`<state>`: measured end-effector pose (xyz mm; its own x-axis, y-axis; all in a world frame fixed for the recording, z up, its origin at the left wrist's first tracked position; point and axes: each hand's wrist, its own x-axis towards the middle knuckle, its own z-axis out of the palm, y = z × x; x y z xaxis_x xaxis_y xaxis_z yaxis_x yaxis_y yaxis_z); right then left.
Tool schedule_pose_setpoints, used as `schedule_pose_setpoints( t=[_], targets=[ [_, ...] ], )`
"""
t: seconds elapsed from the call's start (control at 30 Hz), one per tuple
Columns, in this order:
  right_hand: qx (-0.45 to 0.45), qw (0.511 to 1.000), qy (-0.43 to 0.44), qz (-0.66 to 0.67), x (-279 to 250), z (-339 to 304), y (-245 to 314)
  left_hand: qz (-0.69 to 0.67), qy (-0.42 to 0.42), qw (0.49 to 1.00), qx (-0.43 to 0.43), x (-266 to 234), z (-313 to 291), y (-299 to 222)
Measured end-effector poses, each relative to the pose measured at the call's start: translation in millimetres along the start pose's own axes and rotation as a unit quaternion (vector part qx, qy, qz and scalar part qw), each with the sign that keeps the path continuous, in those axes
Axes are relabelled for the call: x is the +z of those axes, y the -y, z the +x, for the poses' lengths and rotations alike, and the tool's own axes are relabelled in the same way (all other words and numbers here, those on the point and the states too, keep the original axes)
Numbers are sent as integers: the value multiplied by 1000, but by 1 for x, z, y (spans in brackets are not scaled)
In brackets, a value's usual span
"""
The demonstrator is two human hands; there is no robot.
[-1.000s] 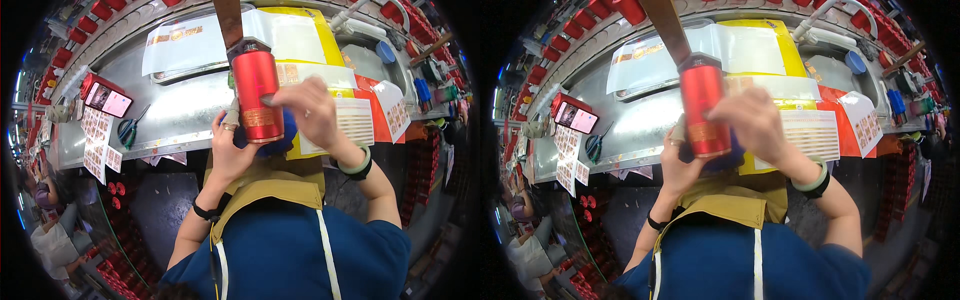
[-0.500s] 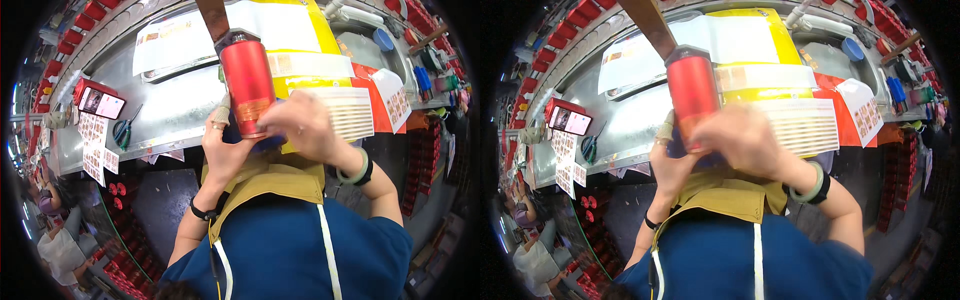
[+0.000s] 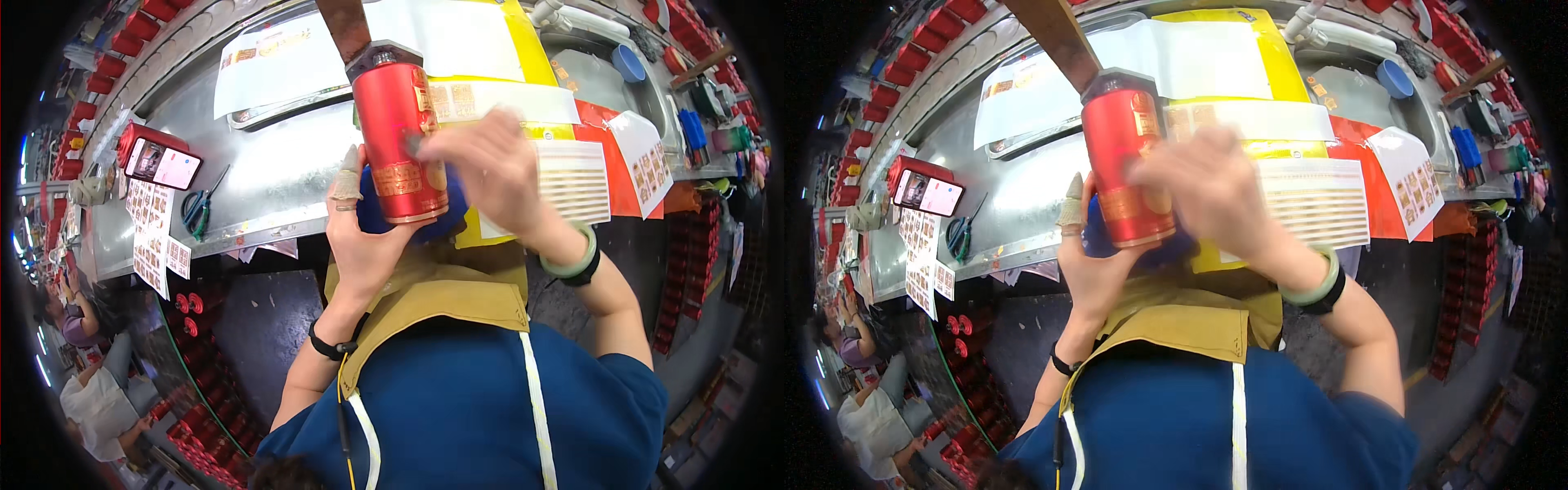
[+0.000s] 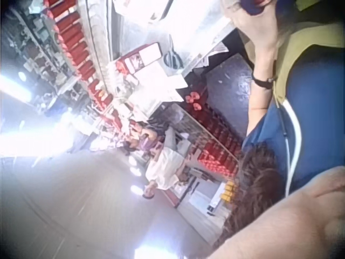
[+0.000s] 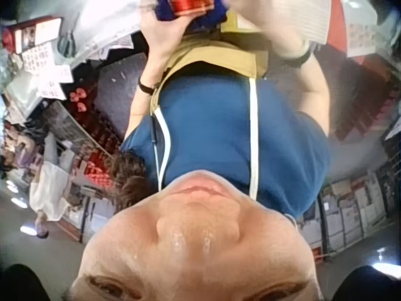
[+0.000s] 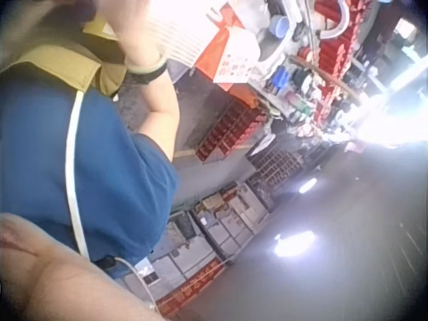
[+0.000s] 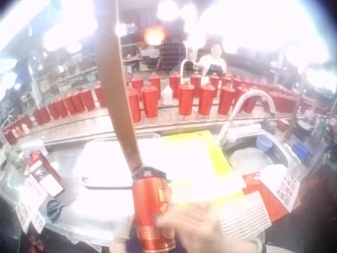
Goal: Applying labels and cleaning the exterior of red cylindrical containers in a production setting.
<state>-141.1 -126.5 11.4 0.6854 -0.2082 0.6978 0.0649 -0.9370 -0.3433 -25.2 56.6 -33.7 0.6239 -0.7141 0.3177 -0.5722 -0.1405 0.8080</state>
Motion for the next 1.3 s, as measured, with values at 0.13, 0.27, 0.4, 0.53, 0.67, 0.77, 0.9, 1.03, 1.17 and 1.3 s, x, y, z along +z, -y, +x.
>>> schedule_pose_setpoints(
  t=[0.13,0.27,0.4,0.53,0.67,0.77,0.9,1.03,1.17,1.3],
  targets=[
    [29,991,77,105,-4,-3,34,-78,31,993,-85,6,3,5],
    [16,1000,6,8,-3,10,0,5,-11,1000,-22,5,-4,2],
    [-47,997,32,42,-1,-2,33,-57,-12,997,-49,9,3,-1],
    [9,999,23,-33,2,23,4,-6,-26,999,-41,8,-1,-6],
    [-23,998,64,-10,-2,22,27,58,-35,998,1,11,-1,-1],
    [-23,993,111,20,-3,20,39,42,-52,997,45,13,3,0],
    [-29,990,46,-130,9,48,12,11,-62,998,29,9,7,-12],
    [-37,988,-15,-146,-4,67,-9,63,-77,989,106,3,9,-10],
    [1,988,-111,-111,-27,58,-16,138,-30,975,172,1,-1,0],
    [142,986,-86,-19,-37,37,-6,16,29,999,25,-3,-8,13]
  ],
)
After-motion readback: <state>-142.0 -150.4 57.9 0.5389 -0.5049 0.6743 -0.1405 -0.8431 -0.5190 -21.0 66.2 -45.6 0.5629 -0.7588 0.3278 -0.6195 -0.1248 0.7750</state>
